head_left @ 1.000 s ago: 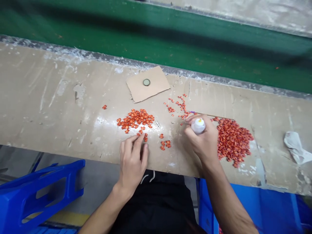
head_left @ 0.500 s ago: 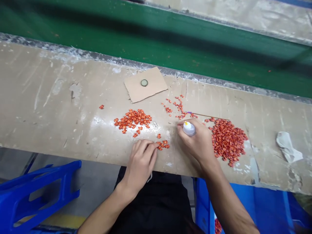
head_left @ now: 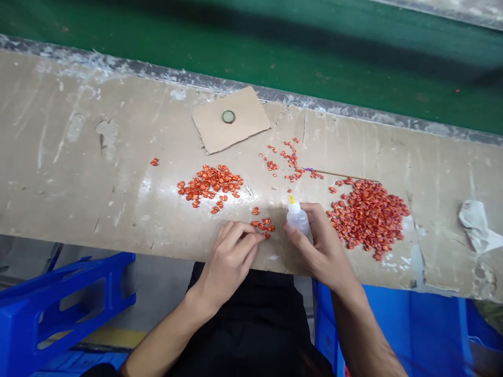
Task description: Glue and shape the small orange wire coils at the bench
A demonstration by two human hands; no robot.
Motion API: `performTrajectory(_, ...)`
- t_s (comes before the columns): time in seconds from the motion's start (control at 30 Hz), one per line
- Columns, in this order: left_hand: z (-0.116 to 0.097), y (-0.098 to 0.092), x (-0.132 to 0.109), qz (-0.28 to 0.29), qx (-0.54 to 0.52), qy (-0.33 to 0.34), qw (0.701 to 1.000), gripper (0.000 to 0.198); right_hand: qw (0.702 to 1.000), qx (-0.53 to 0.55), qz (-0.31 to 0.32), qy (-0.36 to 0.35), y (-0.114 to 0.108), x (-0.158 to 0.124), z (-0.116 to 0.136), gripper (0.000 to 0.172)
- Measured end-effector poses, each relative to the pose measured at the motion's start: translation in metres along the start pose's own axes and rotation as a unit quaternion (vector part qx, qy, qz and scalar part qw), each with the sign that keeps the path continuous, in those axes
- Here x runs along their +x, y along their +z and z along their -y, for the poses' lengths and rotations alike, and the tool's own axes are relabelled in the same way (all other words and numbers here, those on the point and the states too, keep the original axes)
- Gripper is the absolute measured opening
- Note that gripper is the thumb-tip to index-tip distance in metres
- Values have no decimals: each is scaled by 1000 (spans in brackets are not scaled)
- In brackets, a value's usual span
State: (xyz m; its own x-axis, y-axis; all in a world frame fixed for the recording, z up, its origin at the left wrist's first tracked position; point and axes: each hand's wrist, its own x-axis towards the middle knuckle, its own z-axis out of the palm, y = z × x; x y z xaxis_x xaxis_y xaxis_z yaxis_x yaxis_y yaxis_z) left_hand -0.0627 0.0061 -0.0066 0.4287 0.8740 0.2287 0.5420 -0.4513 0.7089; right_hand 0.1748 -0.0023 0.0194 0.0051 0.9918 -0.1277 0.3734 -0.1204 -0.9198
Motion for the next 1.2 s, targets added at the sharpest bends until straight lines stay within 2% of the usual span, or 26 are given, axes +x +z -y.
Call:
performTrajectory(0.1, 1, -3, -4, 10, 6, 19, 1000, 23, 999, -23, -5, -37, -3, -1, -1, 29)
performTrajectory(0.17, 1, -6, -5, 12, 5, 30, 999, 23, 999, -17, -8, -44, -4, -2, -4, 30)
performTrajectory(0.37, 4, -8, -6, 30, -10, 33, 999, 20, 989, 143, -33, 0, 2, -6, -17, 33)
performTrajectory(0.47, 3, -8, -7, 38, -12, 33, 999, 21, 991, 109, -69, -25, 1, -2, -13, 36)
performTrajectory(0.63, -1, -10, 3, -15, -37, -20, 999, 27, 987, 51, -137, -63, -4, 12, -7, 31)
performTrajectory(0.73, 1, -11, 16, -37, -4, -43, 998, 27, 980, 100, -165, -56, -3, 26, -11, 32)
performTrajectory(0.87, 6, -10, 29, -31, 15, -39, 999, 13, 965, 184, -186, -30, 5, 49, -14, 38)
performTrajectory(1.03, 3, -4, 37, -52, 32, -110, 992, 13, 930, 308, -197, -30, 16, 64, -12, 35)
performTrajectory(1.1, 2, -2, 42, -50, 62, -123, 989, 14, 927, 316, -201, -27, 17, 63, -11, 35)
performTrajectory(1.2, 2, -2, 49, -40, 79, -135, 987, 8, 937, 294, -190, -5, 17, 60, -10, 40)
